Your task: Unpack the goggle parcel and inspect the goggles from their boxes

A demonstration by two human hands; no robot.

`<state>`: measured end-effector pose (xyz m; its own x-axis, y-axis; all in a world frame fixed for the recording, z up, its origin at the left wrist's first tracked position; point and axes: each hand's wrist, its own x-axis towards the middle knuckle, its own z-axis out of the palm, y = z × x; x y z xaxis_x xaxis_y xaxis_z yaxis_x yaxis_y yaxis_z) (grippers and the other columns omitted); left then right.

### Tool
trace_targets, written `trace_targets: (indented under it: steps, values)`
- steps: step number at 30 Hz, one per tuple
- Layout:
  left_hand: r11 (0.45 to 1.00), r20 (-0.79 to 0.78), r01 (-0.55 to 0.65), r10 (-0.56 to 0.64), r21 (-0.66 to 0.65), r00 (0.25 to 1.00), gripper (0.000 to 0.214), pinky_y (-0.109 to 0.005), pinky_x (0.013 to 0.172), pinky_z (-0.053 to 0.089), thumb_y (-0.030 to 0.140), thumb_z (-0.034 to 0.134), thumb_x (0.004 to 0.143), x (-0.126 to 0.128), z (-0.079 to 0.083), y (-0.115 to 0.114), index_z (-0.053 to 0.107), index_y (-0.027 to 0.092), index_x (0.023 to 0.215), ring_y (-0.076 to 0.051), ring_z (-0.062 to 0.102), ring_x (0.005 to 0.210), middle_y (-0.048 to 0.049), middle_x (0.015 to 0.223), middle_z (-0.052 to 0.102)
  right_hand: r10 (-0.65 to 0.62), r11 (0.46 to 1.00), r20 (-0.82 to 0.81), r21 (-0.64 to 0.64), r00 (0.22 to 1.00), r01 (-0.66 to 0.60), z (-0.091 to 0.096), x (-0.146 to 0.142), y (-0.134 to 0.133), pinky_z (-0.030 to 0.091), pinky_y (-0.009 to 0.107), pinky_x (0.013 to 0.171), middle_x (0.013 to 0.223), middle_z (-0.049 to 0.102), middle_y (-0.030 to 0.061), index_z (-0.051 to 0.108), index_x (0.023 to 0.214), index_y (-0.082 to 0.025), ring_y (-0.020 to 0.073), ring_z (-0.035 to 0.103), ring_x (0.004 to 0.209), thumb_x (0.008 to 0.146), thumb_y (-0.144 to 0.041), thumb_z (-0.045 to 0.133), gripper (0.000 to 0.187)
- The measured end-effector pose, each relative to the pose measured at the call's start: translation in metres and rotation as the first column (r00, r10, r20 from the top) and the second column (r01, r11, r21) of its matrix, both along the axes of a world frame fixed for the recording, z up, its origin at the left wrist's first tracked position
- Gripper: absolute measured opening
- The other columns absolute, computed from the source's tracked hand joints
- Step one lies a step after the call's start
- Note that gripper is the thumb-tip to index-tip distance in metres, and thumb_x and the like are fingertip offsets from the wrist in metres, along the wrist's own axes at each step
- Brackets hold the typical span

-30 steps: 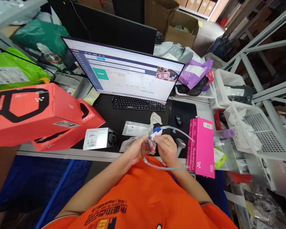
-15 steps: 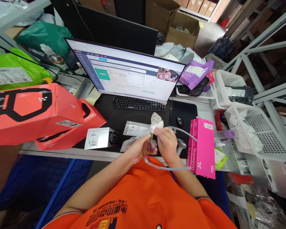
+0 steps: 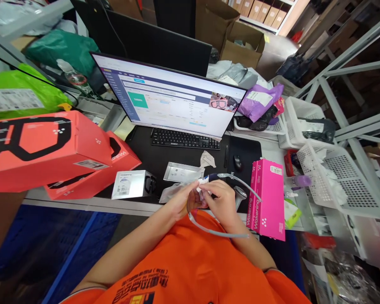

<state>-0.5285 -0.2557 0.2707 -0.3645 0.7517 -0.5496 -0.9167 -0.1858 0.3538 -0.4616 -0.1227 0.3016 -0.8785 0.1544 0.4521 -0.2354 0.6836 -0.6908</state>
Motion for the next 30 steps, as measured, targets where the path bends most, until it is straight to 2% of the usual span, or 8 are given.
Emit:
trace_targets:
  steps: [3,8,12,15,17,21,24,30]
  values:
    - [1.0,-0.084,-0.012,0.011,-0.014,0.996,0.039,-0.029,0.064,0.054,0.048,0.081,0.074,0.002,0.002,-0.001,0.066,0.012,0.073,-0.016,0.062,0.059,-0.005,0.065,0.065,0.012,0.989,-0.057,0.148,0.998,-0.004,-0.003,0.003,0.006,0.057,0.032,0.078,0.091,0.078,0.0035,0.074,0.099,-0.019,0.0179,0.069,0.083,0.09,-0.004,0.06,0.022]
    - [0.997,-0.085,0.076,-0.077,-0.009,0.993,0.047,-0.028,0.07,0.054,0.055,0.076,0.076,0.003,0.004,-0.002,0.065,0.011,0.062,-0.017,0.065,0.062,-0.007,0.064,0.065,-0.152,0.914,-0.219,0.339,0.964,0.221,-0.012,0.007,0.02,0.056,0.038,0.086,0.101,0.077,0.0084,0.071,0.114,-0.017,0.0217,0.068,0.092,0.091,-0.002,0.06,0.03]
    - [0.997,-0.047,0.077,-0.078,-0.023,0.996,0.044,-0.029,0.071,0.055,0.053,0.074,0.079,0.002,0.002,-0.001,0.066,0.012,0.065,-0.016,0.064,0.06,-0.0042,0.063,0.063,-0.189,0.952,-0.173,0.209,0.967,0.223,-0.015,0.004,0.018,0.058,0.036,0.081,0.093,0.078,0.0046,0.074,0.104,-0.022,0.019,0.07,0.086,0.093,-0.006,0.059,0.025]
    - [0.999,-0.073,0.039,-0.041,-0.022,0.996,0.041,-0.03,0.067,0.055,0.051,0.078,0.075,0.001,-0.001,-0.001,0.066,0.013,0.068,-0.016,0.063,0.058,-0.0025,0.064,0.062,-0.019,0.997,-0.093,0.077,0.995,0.027,-0.017,0.005,0.012,0.058,0.034,0.078,0.089,0.078,0.0023,0.074,0.098,-0.022,0.0169,0.07,0.083,0.094,-0.008,0.058,0.022]
    - [0.999,-0.078,0.036,-0.037,-0.016,0.996,0.041,-0.029,0.066,0.055,0.051,0.079,0.073,0.001,-0.003,-0.002,0.066,0.013,0.068,-0.016,0.062,0.057,-0.0024,0.063,0.062,0.089,0.991,-0.093,0.11,0.992,-0.078,-0.019,0.007,0.012,0.058,0.035,0.081,0.093,0.077,0.0035,0.072,0.103,-0.022,0.018,0.069,0.089,0.095,-0.007,0.057,0.023]
    - [0.995,-0.053,0.103,-0.103,-0.012,0.993,0.046,-0.029,0.072,0.056,0.055,0.076,0.076,0.002,-0.001,-0.004,0.065,0.012,0.065,-0.016,0.063,0.06,-0.0052,0.065,0.064,-0.077,0.959,-0.192,0.253,0.978,0.125,-0.025,0.009,0.021,0.057,0.039,0.085,0.098,0.076,0.0077,0.071,0.112,-0.02,0.0213,0.067,0.094,0.093,-0.004,0.057,0.028]
    - [0.993,-0.076,0.113,-0.115,-0.026,0.991,0.045,-0.03,0.074,0.057,0.055,0.074,0.078,0.0,0.0,-0.004,0.065,0.012,0.065,-0.017,0.064,0.062,-0.0063,0.066,0.064,-0.212,0.935,-0.23,0.234,0.95,0.266,-0.027,0.008,0.024,0.057,0.041,0.086,0.097,0.077,0.0075,0.073,0.109,-0.021,0.0217,0.068,0.093,0.093,-0.004,0.058,0.028]
    - [0.997,-0.093,0.064,-0.067,-0.04,0.993,0.041,-0.029,0.071,0.058,0.05,0.07,0.083,-0.008,-0.003,-0.005,0.065,0.011,0.068,-0.016,0.065,0.062,-0.0059,0.065,0.065,-0.046,0.999,-0.151,-0.004,0.987,0.046,-0.037,0.007,0.009,0.058,0.034,0.077,0.086,0.076,0.0019,0.074,0.095,-0.023,0.0169,0.07,0.082,0.093,-0.007,0.059,0.022]
